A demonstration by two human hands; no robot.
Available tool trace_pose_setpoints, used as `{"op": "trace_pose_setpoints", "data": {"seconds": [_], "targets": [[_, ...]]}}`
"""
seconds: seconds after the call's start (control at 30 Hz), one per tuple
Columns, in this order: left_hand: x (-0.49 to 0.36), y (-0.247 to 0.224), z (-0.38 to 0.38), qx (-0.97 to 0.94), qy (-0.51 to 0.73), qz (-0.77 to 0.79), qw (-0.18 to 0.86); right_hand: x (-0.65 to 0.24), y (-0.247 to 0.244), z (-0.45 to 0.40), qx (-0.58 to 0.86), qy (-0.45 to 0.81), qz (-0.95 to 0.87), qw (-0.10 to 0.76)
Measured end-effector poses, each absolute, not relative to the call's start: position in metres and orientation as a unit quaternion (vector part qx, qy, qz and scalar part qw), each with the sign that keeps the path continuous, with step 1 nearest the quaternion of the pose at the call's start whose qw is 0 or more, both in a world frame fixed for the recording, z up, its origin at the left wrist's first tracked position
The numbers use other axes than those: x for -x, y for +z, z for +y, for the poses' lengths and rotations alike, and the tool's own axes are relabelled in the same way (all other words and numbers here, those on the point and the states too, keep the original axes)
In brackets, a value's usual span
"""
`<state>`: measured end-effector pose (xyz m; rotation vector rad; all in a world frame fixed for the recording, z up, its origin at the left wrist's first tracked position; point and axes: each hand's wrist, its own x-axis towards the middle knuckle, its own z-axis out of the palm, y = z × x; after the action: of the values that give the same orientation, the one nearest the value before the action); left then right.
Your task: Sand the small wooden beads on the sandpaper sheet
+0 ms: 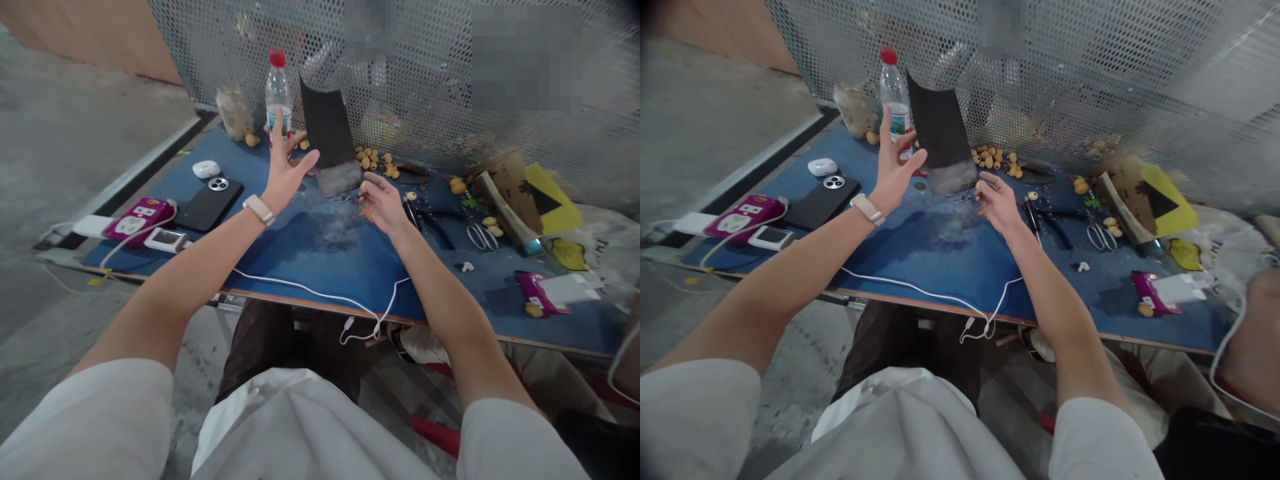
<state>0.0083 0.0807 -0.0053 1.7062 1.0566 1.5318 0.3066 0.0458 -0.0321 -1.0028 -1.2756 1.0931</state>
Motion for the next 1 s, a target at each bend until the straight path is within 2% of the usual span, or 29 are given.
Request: {"op": "trace_pose_setpoints", "data": {"seconds": [0.13,0.33,0.6,1.0], "targets": [[-0.021,-0.015,0.082,-0.653,0.549,0.346,0.390,-0.307,-0.033,0.051,0.419,0.456,-0.518,0.590],[-0.039,-0.024,0.065,-0.665,0.488,0.265,0.499,-0.294,-0.030,0.045,0.429,0.446,-0.521,0.588],[-0.069,-0.038,0.037,-0.623,0.514,0.322,0.493,-0.276,-0.027,0.028,0.427,0.445,-0.537,0.576],[-0.070,-0.041,0.040,-0.571,0.529,0.351,0.520,-0.270,-0.027,0.018,0.395,0.432,-0.577,0.570]]}}
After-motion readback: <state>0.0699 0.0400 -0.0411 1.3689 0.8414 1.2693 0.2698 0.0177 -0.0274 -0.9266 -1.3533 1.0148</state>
